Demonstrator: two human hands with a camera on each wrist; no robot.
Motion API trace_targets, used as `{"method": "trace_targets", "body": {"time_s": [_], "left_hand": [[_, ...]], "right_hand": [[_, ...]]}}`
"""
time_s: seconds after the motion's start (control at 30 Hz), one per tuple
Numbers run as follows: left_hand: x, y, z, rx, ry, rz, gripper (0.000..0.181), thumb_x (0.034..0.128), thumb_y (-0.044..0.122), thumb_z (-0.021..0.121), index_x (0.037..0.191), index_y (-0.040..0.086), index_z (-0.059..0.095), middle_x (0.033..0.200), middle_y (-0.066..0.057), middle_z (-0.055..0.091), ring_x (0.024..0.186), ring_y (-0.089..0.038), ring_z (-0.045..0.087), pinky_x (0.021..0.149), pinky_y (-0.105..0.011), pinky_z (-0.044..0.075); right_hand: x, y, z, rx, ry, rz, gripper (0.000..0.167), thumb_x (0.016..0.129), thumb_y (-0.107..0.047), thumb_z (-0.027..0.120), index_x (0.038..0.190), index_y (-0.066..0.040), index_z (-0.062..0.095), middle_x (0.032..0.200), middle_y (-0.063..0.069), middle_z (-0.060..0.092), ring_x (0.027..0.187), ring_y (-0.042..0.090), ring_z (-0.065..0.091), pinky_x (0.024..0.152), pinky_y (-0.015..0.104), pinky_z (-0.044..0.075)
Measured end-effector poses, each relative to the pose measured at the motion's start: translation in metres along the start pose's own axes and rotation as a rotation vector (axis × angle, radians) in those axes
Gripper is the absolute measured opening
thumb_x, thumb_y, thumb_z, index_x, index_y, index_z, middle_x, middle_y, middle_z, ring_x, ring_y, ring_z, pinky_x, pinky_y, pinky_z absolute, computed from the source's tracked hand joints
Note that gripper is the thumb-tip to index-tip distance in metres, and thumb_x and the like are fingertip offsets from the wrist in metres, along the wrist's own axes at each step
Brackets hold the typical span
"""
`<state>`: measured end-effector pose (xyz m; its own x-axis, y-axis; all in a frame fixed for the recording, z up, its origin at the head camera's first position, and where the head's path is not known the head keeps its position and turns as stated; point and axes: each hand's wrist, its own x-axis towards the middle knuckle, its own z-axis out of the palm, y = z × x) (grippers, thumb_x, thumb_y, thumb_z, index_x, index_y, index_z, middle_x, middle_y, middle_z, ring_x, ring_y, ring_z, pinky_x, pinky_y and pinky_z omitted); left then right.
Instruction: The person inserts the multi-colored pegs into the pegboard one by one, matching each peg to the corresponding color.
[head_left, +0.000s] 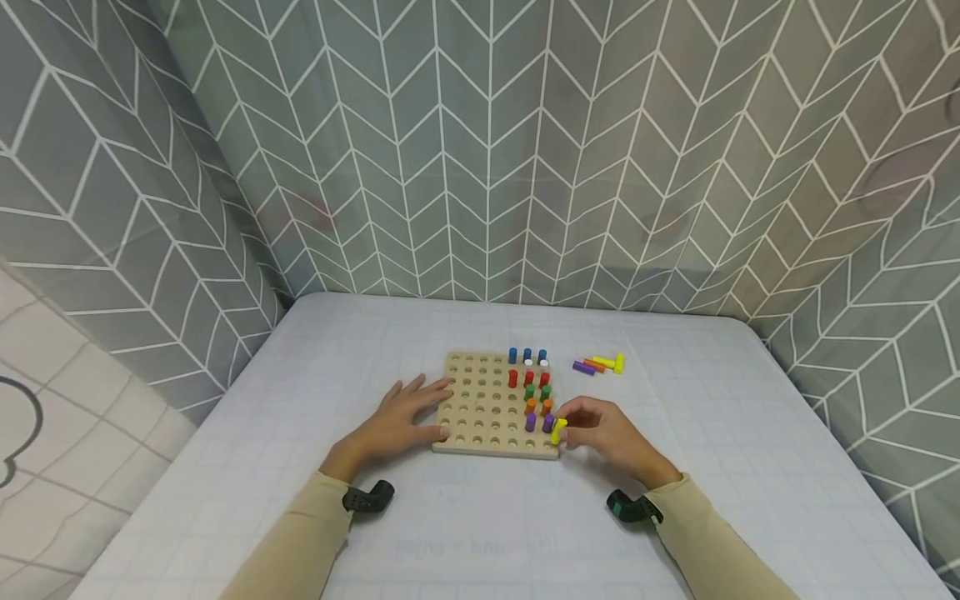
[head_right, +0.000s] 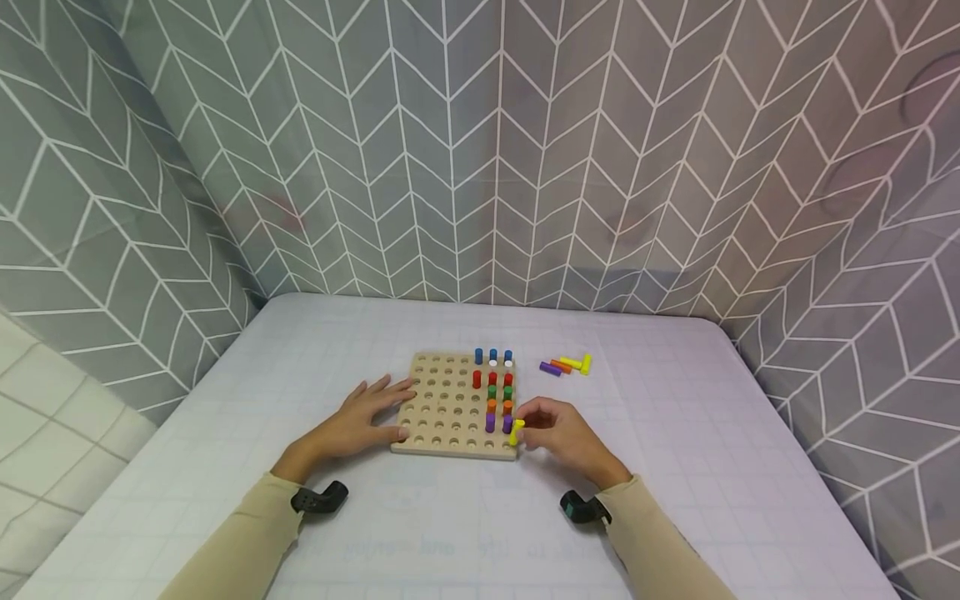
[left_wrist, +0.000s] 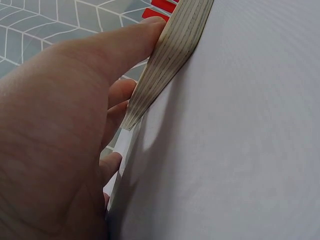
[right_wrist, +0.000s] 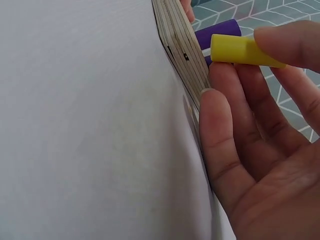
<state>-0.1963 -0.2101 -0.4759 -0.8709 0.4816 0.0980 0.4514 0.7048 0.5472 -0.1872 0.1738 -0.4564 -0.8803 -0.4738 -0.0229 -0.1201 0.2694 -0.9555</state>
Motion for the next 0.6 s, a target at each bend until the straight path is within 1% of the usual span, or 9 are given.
{"method": "trace_targets", "body": {"time_s": [0.3,0.5,0.6], "left_hand": [[-0.0014,-0.0002,0.0011,0.008,-0.010,-0.002,0.074,0.0905,0.058,0.065,0.151,0.019,0.047,0.162,0.007,0.030,0.152,-0.034,0.012,0.120,-0.058,-0.003],[-0.0005,0.0005,-0.0001,0.019,-0.006,0.000,0.074,0.0907,0.058,0.064,0.151,0.019,0.047,0.162,0.007,0.030,0.152,-0.035,0.012,0.120,-0.059,-0.003],[0.0003,-0.0005,-0.0005,0.024,-0.008,-0.001,0.074,0.0907,0.059,0.064,0.152,0.020,0.047,0.163,0.008,0.029,0.152,-0.034,0.012,0.120,-0.058,-0.003]], "right_hand": [[-0.0010,0.0010,0.0017,-0.029,-0.027,-0.056,0.027,0.092,-0.011,0.074,0.116,-0.001,0.068,0.113,0.017,0.067,0.097,0.029,0.063,0.079,0.030,0.058],[-0.0004,-0.0014,0.0047,-0.070,-0.043,-0.046,0.026,0.093,-0.016,0.073,0.116,-0.005,0.070,0.116,0.014,0.068,0.099,0.027,0.063,0.082,0.027,0.056],[-0.0004,-0.0025,0.0059,-0.086,-0.041,-0.046,0.026,0.094,-0.016,0.073,0.116,-0.005,0.070,0.118,0.014,0.067,0.100,0.027,0.063,0.082,0.026,0.056]]}}
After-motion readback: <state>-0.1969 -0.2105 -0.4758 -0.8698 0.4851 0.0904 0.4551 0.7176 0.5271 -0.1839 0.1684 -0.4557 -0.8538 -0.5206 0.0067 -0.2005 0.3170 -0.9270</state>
